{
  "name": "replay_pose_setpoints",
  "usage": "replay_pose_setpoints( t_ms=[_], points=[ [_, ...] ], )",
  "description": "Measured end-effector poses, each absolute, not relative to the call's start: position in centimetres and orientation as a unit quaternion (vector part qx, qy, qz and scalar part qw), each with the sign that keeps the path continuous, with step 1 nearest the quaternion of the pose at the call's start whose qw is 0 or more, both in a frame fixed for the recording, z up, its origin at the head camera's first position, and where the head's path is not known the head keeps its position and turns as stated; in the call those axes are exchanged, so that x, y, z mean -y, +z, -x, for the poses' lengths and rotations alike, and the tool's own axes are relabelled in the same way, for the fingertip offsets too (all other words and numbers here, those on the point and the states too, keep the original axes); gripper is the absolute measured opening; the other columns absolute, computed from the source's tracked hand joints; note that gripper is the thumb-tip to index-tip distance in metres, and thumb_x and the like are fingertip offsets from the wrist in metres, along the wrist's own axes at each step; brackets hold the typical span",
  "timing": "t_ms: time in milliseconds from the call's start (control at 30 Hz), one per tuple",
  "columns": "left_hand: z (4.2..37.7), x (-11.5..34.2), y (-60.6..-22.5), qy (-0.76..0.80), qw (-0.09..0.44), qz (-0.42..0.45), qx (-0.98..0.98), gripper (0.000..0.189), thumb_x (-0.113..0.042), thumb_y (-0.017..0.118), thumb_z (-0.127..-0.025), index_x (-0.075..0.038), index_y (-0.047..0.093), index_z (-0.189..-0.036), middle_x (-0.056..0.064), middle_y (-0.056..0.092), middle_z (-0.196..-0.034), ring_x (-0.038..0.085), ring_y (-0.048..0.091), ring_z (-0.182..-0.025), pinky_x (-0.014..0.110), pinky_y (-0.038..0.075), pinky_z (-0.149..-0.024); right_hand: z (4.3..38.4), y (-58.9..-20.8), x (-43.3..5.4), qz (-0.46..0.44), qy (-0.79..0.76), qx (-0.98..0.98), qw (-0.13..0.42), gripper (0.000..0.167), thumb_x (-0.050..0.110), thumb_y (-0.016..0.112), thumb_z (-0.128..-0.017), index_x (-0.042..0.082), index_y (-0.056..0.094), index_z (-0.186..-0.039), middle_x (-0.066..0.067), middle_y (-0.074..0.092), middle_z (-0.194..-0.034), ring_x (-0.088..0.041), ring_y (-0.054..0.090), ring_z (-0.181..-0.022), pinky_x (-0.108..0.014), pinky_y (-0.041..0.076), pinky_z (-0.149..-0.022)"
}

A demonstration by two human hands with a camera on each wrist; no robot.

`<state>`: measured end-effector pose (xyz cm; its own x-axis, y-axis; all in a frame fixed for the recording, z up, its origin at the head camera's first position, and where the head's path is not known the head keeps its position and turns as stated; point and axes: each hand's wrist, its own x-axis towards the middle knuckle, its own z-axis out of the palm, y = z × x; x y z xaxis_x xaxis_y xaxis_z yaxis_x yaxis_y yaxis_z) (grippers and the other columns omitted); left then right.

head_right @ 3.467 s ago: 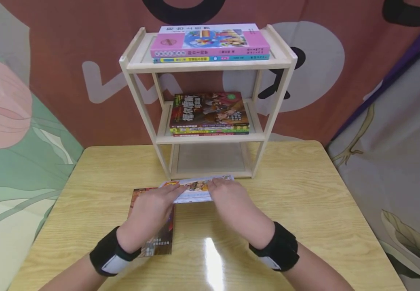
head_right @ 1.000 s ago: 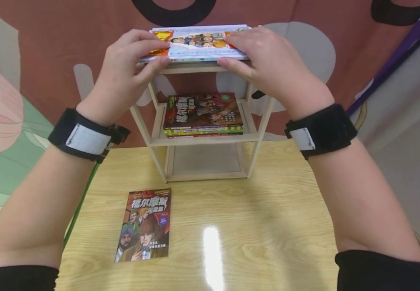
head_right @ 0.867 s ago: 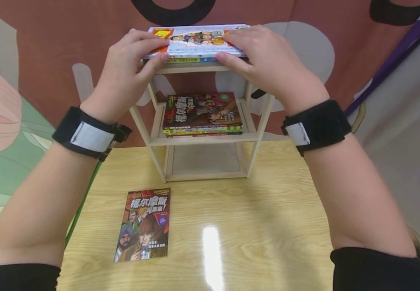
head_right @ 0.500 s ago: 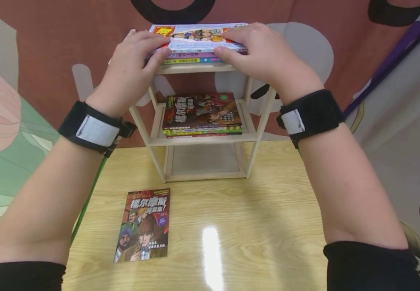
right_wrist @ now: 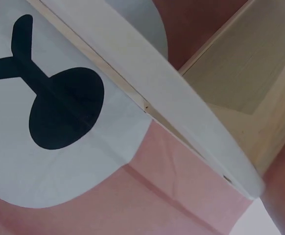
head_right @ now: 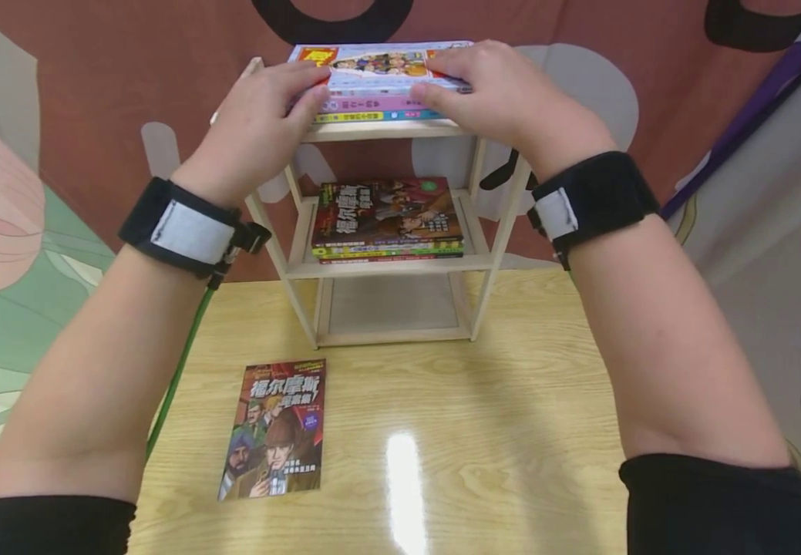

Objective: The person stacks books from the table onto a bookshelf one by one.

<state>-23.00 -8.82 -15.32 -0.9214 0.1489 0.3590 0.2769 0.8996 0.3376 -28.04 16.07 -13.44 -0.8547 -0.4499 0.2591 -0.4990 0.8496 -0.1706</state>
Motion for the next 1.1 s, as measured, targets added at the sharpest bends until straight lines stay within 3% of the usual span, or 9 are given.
replay_pose_setpoints(
  t_ms=[433,667,800,933,1100],
  points=[
    [22.9,9.0,-15.8,-0.201,0.182,0.108,0.957,0.051,-0.046,0.036,-0.099,-0.026,0.038,-0.146,-0.008,0.042,-0.147,0.010,0.039,-0.133,0.020,0.033,-0.108,28.2,-14.1,-16.0,-0.239,0.143,0.955,0.105,0.061,0.049,0.040,-0.096,0.024,0.026,-0.150,-0.008,0.027,-0.156,-0.034,0.025,-0.140,-0.051,0.019,-0.116],
    [23.0,9.0,-16.2,-0.162,0.197,0.115,0.960,0.054,-0.046,0.030,-0.100,-0.021,0.034,-0.148,-0.003,0.034,-0.153,0.012,0.032,-0.140,0.025,0.024,-0.115,28.0,-14.4,-15.8,-0.239,0.137,0.954,0.117,0.061,0.049,0.039,-0.097,0.024,0.026,-0.150,-0.007,0.025,-0.156,-0.032,0.021,-0.143,-0.050,0.019,-0.116],
    [23.1,9.2,-16.6,-0.120,0.227,0.113,0.960,0.059,-0.044,0.026,-0.101,-0.017,0.017,-0.153,0.003,0.017,-0.159,0.017,0.018,-0.146,0.031,0.011,-0.119,27.7,-14.7,-15.5,-0.235,0.132,0.952,0.143,0.062,0.050,0.040,-0.096,0.024,0.027,-0.150,-0.005,0.022,-0.158,-0.028,0.017,-0.145,-0.048,0.016,-0.117],
    [23.0,9.4,-17.2,-0.098,0.260,0.110,0.954,0.063,-0.043,0.025,-0.101,-0.014,0.004,-0.153,0.006,0.006,-0.160,0.020,0.008,-0.147,0.033,-0.002,-0.119,27.4,-15.1,-15.3,-0.244,0.118,0.941,0.202,0.060,0.048,0.042,-0.096,0.022,0.032,-0.149,-0.004,0.029,-0.155,-0.025,0.020,-0.144,-0.044,0.011,-0.119],
    [22.3,9.5,-18.3,-0.094,0.291,0.128,0.944,0.064,-0.041,0.031,-0.101,-0.013,0.007,-0.153,0.008,0.004,-0.160,0.024,0.009,-0.147,0.038,0.005,-0.120,26.7,-16.3,-15.4,-0.263,0.105,0.921,0.269,0.058,0.045,0.043,-0.097,0.020,0.033,-0.148,-0.003,0.029,-0.155,-0.022,0.020,-0.145,-0.041,0.007,-0.120]
  ],
)
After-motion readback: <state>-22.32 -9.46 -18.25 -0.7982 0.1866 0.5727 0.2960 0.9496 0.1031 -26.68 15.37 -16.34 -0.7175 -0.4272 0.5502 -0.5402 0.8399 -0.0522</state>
